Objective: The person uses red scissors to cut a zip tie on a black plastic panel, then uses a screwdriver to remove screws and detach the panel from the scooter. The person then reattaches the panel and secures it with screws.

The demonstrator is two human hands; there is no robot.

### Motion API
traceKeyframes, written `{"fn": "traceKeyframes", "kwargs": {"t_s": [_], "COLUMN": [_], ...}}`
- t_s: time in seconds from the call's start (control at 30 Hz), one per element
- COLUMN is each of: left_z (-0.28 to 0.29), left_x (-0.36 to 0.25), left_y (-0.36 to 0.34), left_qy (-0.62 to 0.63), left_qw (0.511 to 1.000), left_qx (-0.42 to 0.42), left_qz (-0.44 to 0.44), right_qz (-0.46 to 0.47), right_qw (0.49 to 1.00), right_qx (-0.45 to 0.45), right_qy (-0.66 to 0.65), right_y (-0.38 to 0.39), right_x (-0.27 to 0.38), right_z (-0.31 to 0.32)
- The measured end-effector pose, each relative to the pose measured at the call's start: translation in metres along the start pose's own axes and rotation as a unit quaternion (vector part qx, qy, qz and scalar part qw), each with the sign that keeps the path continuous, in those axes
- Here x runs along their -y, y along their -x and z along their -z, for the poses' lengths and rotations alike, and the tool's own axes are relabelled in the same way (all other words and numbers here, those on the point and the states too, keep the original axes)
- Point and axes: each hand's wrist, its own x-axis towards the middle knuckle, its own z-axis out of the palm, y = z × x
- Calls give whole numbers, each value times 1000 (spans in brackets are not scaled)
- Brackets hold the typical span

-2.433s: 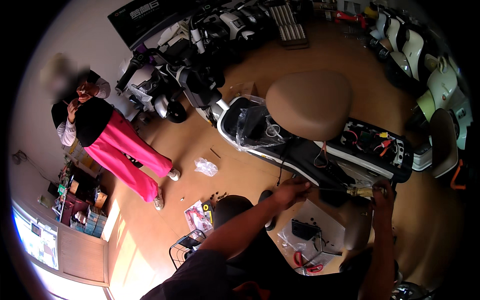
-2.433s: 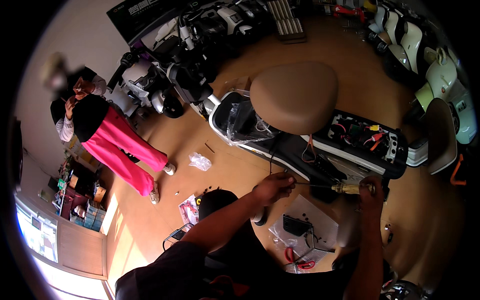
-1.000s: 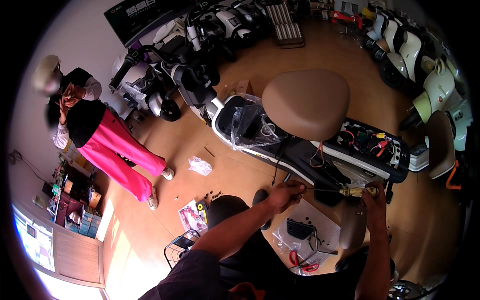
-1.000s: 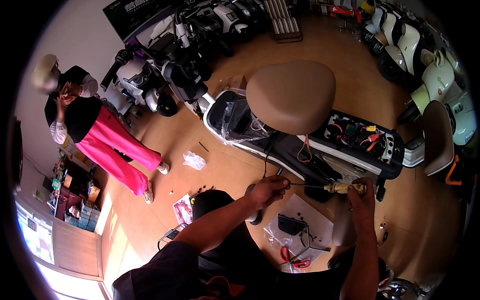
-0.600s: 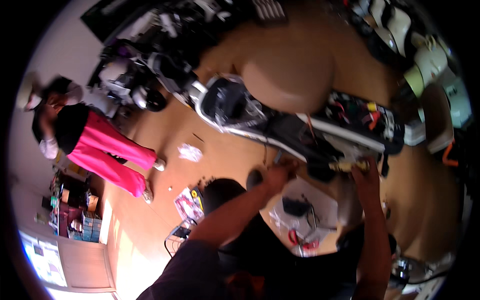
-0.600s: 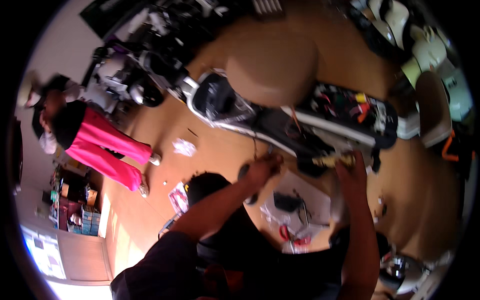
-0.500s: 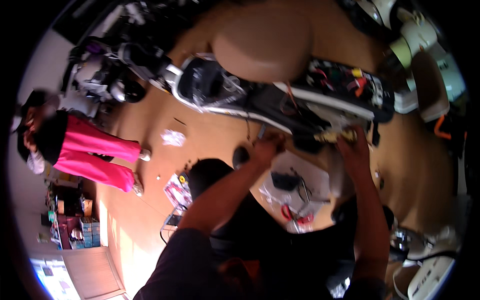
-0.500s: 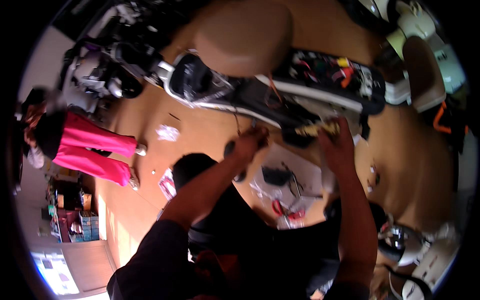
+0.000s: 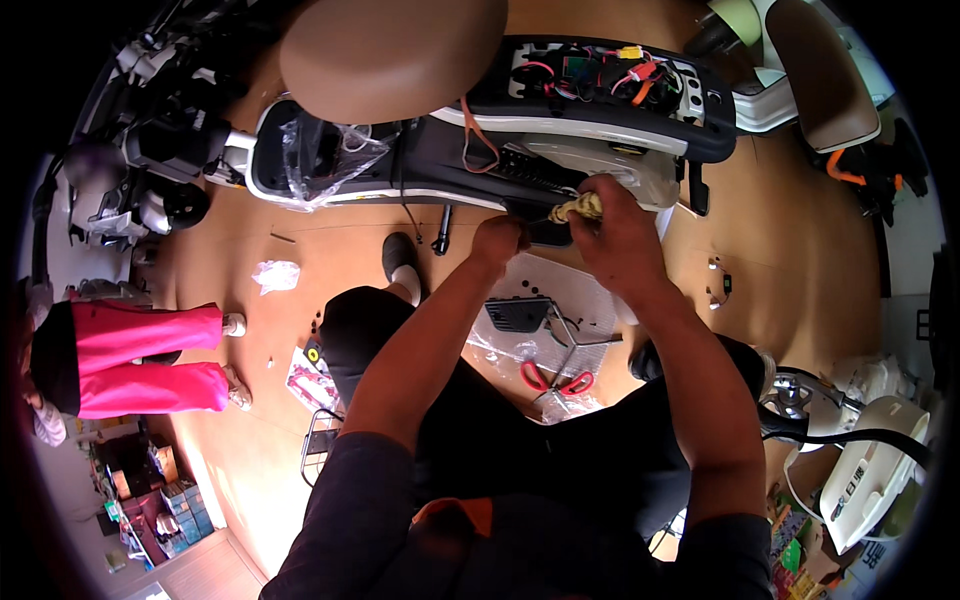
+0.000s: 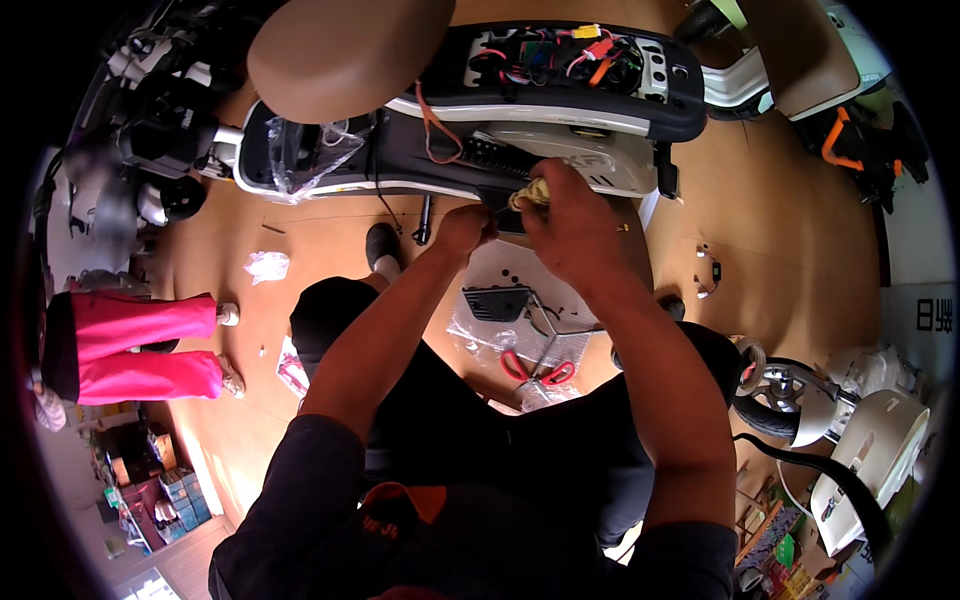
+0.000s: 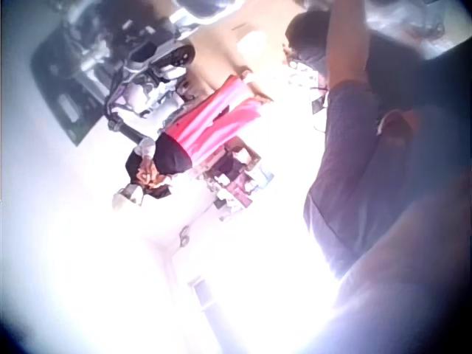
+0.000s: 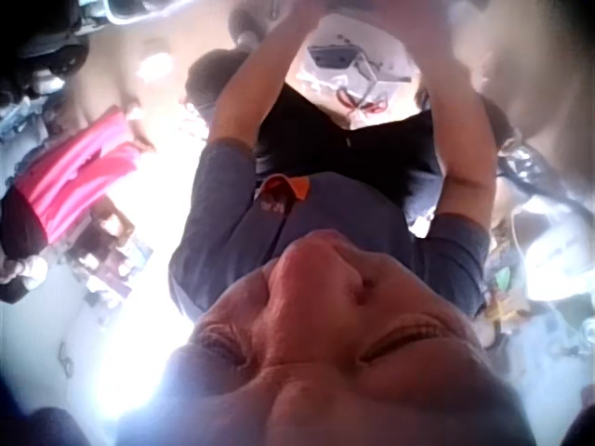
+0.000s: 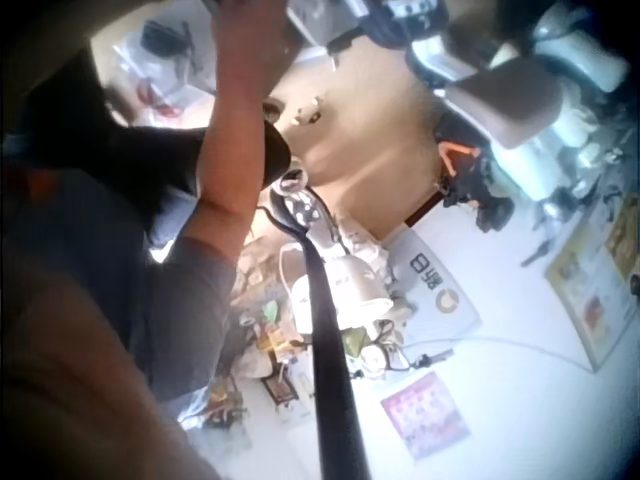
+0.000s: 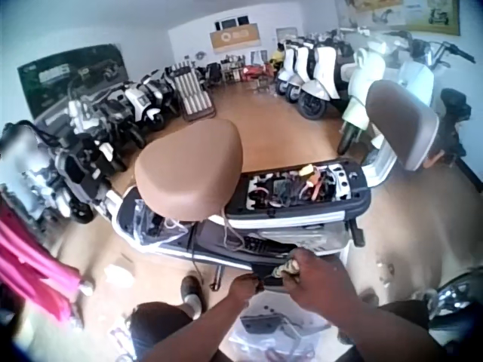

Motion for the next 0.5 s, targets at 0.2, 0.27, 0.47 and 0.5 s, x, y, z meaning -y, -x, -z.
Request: {"fn": "traceKeyframes", "kwargs": {"t_s": [0.2, 0.27, 0.47, 0.5], "left_z": [2, -3, 0, -9], "left_x": [31, 38, 54, 52], "left_y": [-41, -51, -67, -65], "left_qy": [-100, -144, -235, -242], "left_qw": [994, 986, 965, 965], "left_qx": [47, 65, 45, 55], "left_qz": [-25, -50, -104, -88], "right_qz": [-8, 5, 22, 15], "right_qw": [995, 994, 996, 995], "right_qx": [57, 56, 37, 38], "right_qy": [80, 91, 77, 89], "right_y": [-8, -11, -17, -16], "right_x": [-4, -12, -30, -36], "right_z": [-15, -20, -36, -33]}}
